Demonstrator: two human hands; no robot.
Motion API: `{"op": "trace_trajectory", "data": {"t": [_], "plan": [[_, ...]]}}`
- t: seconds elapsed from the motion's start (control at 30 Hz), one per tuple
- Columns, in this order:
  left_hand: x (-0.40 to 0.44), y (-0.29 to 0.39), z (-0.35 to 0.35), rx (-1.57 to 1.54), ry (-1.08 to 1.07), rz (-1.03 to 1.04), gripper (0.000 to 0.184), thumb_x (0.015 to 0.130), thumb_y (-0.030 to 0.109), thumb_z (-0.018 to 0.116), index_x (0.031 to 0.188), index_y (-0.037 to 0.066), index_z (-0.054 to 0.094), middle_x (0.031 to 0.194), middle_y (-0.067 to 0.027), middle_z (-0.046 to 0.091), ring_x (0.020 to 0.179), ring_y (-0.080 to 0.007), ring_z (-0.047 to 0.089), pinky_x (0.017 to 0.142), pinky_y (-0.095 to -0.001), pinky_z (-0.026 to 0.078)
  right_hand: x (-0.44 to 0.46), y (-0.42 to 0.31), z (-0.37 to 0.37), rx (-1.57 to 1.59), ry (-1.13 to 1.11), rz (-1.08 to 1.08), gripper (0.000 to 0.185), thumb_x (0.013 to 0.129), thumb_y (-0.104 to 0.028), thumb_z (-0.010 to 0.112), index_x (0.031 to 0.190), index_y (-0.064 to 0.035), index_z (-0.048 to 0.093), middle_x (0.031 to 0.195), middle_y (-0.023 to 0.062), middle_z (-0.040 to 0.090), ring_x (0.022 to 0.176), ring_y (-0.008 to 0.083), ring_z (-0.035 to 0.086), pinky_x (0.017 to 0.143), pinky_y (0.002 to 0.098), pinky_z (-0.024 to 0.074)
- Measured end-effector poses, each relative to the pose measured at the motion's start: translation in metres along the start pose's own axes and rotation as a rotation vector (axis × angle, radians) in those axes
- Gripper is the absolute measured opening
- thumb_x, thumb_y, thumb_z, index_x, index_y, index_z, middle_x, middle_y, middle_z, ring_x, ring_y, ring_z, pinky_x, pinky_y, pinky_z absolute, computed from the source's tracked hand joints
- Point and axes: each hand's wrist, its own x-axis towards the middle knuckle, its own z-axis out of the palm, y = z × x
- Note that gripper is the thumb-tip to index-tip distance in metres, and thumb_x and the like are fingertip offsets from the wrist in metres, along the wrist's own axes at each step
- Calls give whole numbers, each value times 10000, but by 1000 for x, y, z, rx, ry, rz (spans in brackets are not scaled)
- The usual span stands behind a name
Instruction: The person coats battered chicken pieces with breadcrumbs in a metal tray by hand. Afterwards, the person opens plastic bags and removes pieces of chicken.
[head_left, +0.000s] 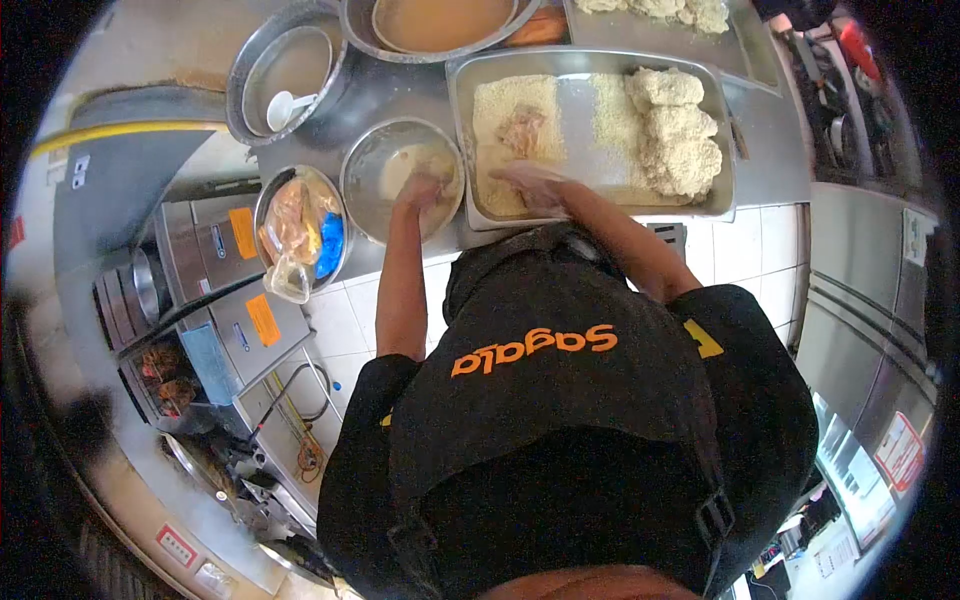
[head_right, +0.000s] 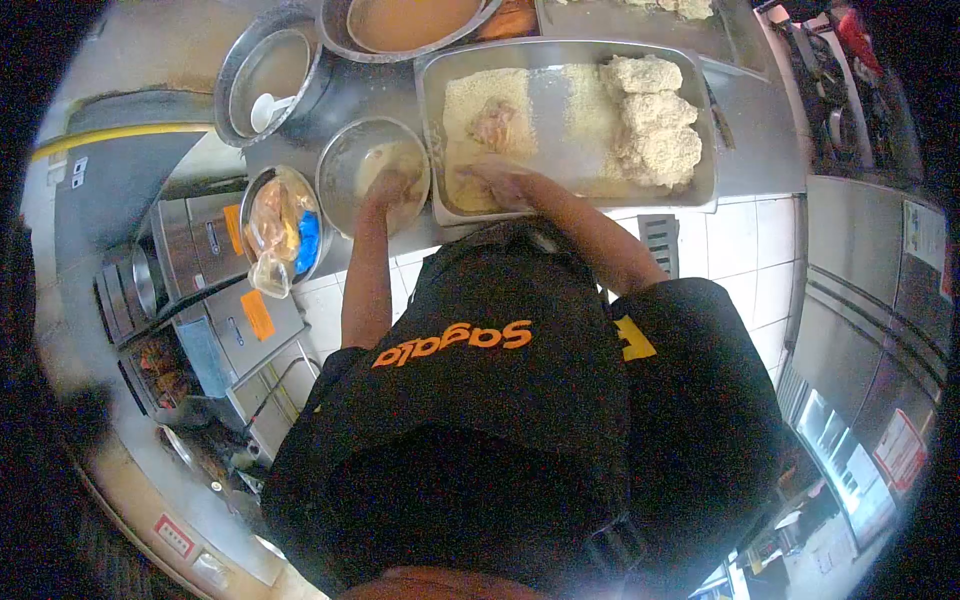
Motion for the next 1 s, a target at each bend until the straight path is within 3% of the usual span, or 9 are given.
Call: {"op": "trace_trajectory", "data": {"t": [0.07, 0.2, 0.33, 0.4, 0.5, 0.6, 0.7, 0.87, 1.0], "plan": [[-9, 29, -18, -105, 86, -8, 245, 734, 160, 486, 883, -12, 578, 830, -209, 583, 748, -327, 577, 716, -370, 456, 20, 11, 8, 424, -71, 164, 509, 686, -142, 594, 1168, -42, 465, 1109, 169, 517, 1021, 266, 494, 891, 332, 369], [-37, 93, -52, -164, 312, -106, 243, 711, 101, 478, 888, -48, 553, 761, -239, 578, 685, -325, 590, 701, -380, 464, 21, 16, 15, 218, -7, 21, 400, 803, -160, 490, 1177, -27, 441, 1153, 162, 490, 1043, 264, 481, 908, 337, 359], [-42, 8, -25, 18, 353, -242, 230, 701, 83, 486, 882, -42, 552, 736, -212, 595, 706, -314, 597, 706, -396, 463, 14, 22, -8, 106, 132, -49, 385, 813, -235, 511, 1128, -15, 486, 1162, 159, 491, 1066, 264, 472, 918, 340, 352], [-51, -15, -31, -417, 351, -344, 318, 722, 126, 503, 1019, 20, 540, 923, -168, 586, 832, -294, 571, 751, -370, 434, 6, -1, -43, 65, 265, -67, 397, 799, -277, 532, 1102, -21, 512, 1144, 159, 506, 1058, 268, 478, 909, 338, 359], [-56, -16, -36, -257, 380, -192, 249, 705, 164, 549, 912, 29, 576, 883, -149, 600, 814, -305, 575, 722, -401, 444, 19, -27, -79, 880, 334, 736, 435, 793, -349, 528, 1072, -14, 534, 1116, 177, 520, 1055, 279, 480, 893, 343, 368], [-63, 21, -48, -53, 587, -119, 179, 684, 175, 581, 788, 31, 604, 827, -153, 605, 769, -320, 581, 691, -420, 457, 28, -6, -115, -19, 81, 509, 465, 707, -368, 585, 1024, -28, 575, 1076, 193, 545, 994, 303, 525, 867, 374, 400], [-57, 30, -49, 86, 671, -122, 204, 672, 193, 600, 797, 32, 598, 827, -166, 601, 765, -339, 575, 687, -423, 456, 32, 106, -90, -79, 556, 701, 356, 747, -329, 538, 929, -30, 604, 966, 193, 587, 900, 328, 557, 784, 393, 439], [-23, 15, -35, 84, 385, -253, 460, 708, 310, 613, 1055, 26, 510, 972, -186, 571, 878, -347, 555, 766, -405, 441, 83, 168, -77, -261, 407, 410, 312, 720, -323, 556, 830, -39, 622, 845, 169, 608, 813, 304, 581, 693, 387, 459], [-12, 16, -14, -101, 458, -108, 432, 661, 303, 636, 974, 21, 540, 851, -222, 585, 822, -371, 558, 706, -423, 451, 141, 170, -51, -244, 221, 149, 296, 727, -300, 529, 813, -28, 611, 809, 147, 602, 716, 314, 567, 662, 396, 442]]}}
